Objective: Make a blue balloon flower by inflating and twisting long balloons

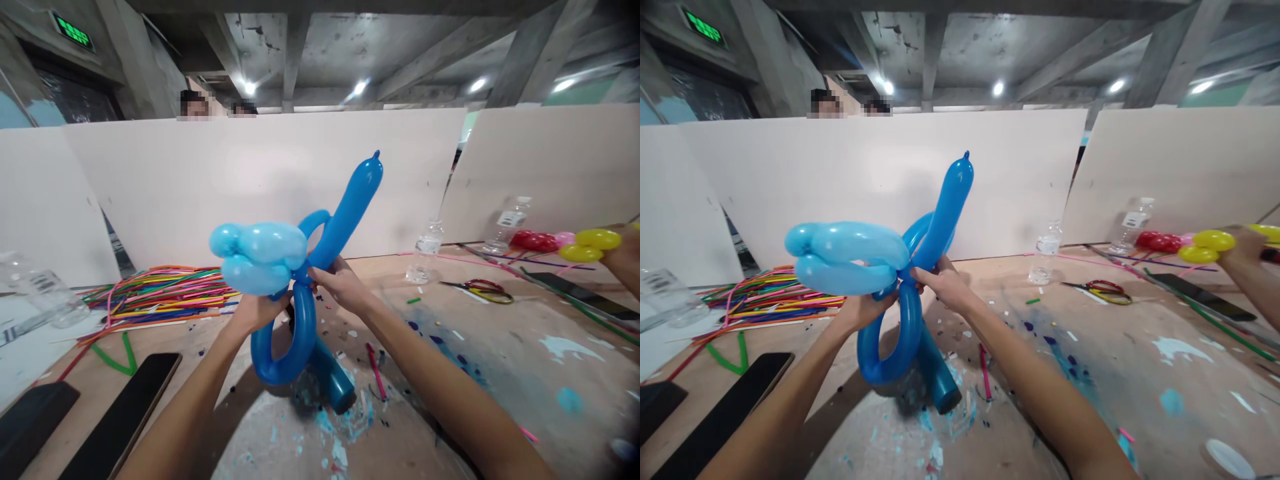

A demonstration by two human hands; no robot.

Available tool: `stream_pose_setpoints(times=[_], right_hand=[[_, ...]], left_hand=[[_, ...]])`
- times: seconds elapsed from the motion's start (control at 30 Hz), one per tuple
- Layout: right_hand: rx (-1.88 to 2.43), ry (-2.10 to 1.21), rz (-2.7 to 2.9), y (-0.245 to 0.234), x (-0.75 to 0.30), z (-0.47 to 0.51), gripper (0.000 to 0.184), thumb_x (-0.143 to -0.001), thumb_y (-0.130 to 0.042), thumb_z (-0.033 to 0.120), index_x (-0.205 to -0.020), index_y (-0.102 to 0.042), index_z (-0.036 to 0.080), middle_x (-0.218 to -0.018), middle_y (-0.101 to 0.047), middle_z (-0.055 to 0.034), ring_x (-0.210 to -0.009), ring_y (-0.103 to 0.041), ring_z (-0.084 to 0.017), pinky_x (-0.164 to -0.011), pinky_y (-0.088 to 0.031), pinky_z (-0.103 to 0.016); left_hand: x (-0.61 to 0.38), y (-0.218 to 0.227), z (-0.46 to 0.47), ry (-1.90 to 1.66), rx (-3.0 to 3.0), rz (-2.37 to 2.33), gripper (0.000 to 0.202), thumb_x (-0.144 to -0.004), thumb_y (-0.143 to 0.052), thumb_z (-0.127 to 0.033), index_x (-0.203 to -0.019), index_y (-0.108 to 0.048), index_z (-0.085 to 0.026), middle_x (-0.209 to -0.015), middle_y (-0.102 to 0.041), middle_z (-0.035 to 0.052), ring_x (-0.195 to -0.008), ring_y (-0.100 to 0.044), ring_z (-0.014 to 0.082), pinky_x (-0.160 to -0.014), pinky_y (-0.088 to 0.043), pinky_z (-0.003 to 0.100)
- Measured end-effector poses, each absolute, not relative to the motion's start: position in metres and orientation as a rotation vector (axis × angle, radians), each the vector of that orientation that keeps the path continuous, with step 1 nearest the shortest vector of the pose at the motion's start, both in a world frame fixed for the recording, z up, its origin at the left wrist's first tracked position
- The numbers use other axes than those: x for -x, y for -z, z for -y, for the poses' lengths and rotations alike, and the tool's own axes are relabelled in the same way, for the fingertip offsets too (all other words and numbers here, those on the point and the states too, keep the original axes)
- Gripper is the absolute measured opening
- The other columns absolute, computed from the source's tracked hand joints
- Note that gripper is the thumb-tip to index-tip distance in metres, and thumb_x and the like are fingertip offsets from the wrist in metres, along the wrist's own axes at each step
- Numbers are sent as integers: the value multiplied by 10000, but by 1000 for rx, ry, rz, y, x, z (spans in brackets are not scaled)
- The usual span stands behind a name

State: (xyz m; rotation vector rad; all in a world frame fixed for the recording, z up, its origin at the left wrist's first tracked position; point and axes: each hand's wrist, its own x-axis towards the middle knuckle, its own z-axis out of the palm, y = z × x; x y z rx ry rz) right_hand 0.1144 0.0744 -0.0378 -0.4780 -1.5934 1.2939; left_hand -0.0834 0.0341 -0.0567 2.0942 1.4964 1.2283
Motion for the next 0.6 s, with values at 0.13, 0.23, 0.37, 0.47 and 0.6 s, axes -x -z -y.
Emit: stream_pose_setpoints(times=[0.13, 0.23, 0.37, 0.47, 0.6], right_hand=[[409, -1318, 1650, 37, -110, -69, 315, -757, -741, 381, -976, -597, 205, -734, -622, 16, -655, -589, -146, -626, -504, -294], [433, -1342, 1641, 37, -104, -65, 320, -735, -758, 371, -971, -627, 199, -780, -658, -8, -710, -622, -165, -687, -533, -326], [541, -1342, 1523, 37, -100, -60, 311, -695, -786, 398, -892, -672, 186, -809, -700, -44, -737, -663, -201, -741, -561, -384], [546, -1372, 1486, 40, -99, -58, 286, -701, -786, 407, -837, -690, 175, -815, -714, -59, -774, -679, -218, -779, -564, -402], [448, -1463, 1451, 50, -91, -56, 272, -719, -783, 379, -879, -700, 175, -891, -722, -63, -826, -681, -225, -824, -554, -421]], left_hand=[[95, 45, -34, -1164, -2182, -1417, 277, -816, -575, -445, -813, -651, -179, -943, -693, 78, -944, -603, 278, -938, -438, 427], [101, 42, -33, -1243, -2128, -1439, 319, -824, -582, -485, -876, -654, -178, -1015, -693, 76, -985, -602, 278, -947, -437, 406], [99, 41, -32, -1220, -2140, -1419, 290, -837, -585, -452, -872, -655, -173, -969, -705, 65, -969, -611, 264, -927, -446, 389], [96, 37, -30, -1148, -2134, -1300, 302, -733, -710, -422, -894, -661, -170, -948, -708, 52, -922, -618, 246, -893, -469, 368], [94, 31, -28, -1099, -2059, -1272, 355, -648, -780, -395, -897, -668, -169, -911, -696, 44, -881, -606, 232, -835, -489, 351]])
